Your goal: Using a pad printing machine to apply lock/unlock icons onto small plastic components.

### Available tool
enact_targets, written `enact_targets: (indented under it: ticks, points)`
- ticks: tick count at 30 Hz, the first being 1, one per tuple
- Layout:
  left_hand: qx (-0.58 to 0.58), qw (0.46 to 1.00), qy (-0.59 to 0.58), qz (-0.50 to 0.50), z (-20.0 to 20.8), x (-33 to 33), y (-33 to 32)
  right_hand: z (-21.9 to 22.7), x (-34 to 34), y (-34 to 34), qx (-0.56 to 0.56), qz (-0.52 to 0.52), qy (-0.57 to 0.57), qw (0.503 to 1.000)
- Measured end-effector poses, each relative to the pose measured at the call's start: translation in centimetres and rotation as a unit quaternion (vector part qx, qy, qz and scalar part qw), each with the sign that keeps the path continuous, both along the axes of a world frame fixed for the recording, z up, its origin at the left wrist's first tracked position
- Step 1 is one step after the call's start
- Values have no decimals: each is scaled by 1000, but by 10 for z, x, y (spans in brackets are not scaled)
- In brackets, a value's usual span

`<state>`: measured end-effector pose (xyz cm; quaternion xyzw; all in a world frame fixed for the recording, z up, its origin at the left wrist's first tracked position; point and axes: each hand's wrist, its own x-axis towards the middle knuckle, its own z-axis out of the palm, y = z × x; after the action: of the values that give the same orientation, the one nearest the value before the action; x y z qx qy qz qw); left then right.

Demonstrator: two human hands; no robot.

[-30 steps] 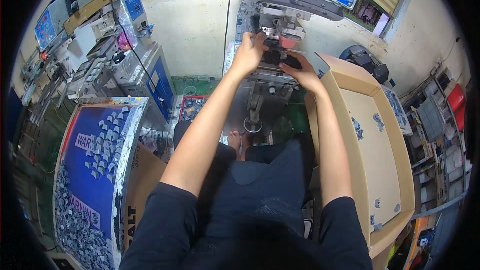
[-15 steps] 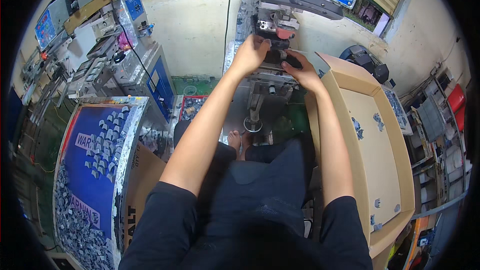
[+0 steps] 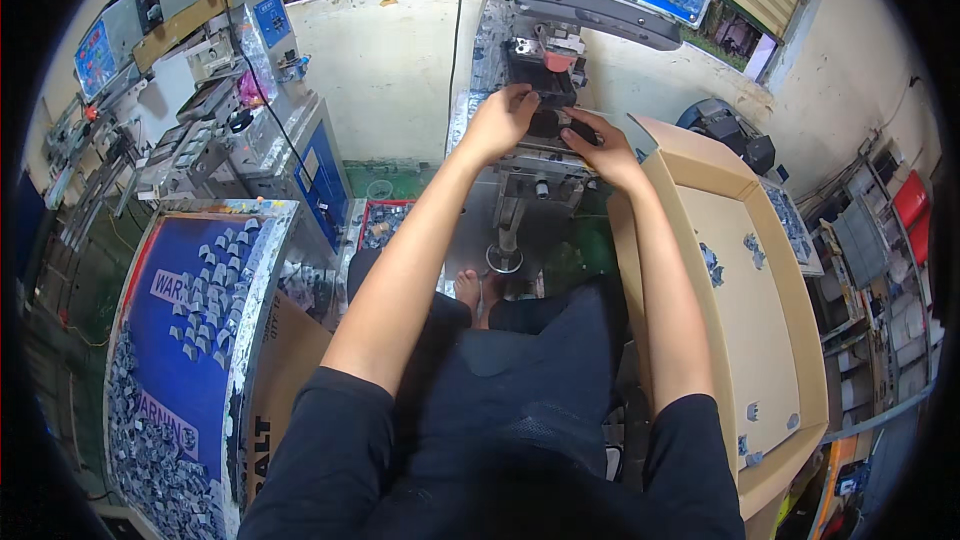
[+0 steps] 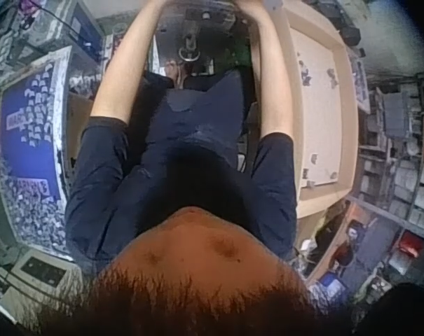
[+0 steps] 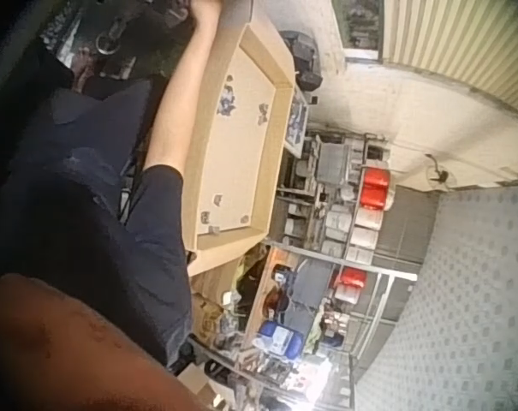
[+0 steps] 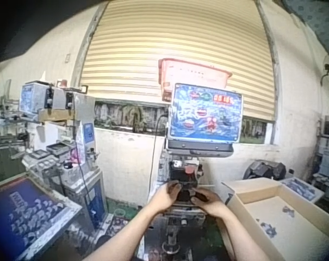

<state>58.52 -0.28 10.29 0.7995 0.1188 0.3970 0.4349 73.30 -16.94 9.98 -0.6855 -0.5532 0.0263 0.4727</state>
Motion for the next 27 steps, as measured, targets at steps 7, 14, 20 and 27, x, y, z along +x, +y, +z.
enact_targets:
  ticks: [7,14,20,27]
  points:
    - [1,1000,-7,-7,0,5,-3,2,7,-2,-21,-7,26,999]
    - [-24,999,-17,-13,-3,4,-6,7,2,-3,-47,-18,71,996]
    - [-31,996,-76,-29,-7,4,-6,4,0,0,-26,-16,74,997]
    - [-38,999,-23,-12,-1,-1,-9,4,0,-2,-17,-13,93,995]
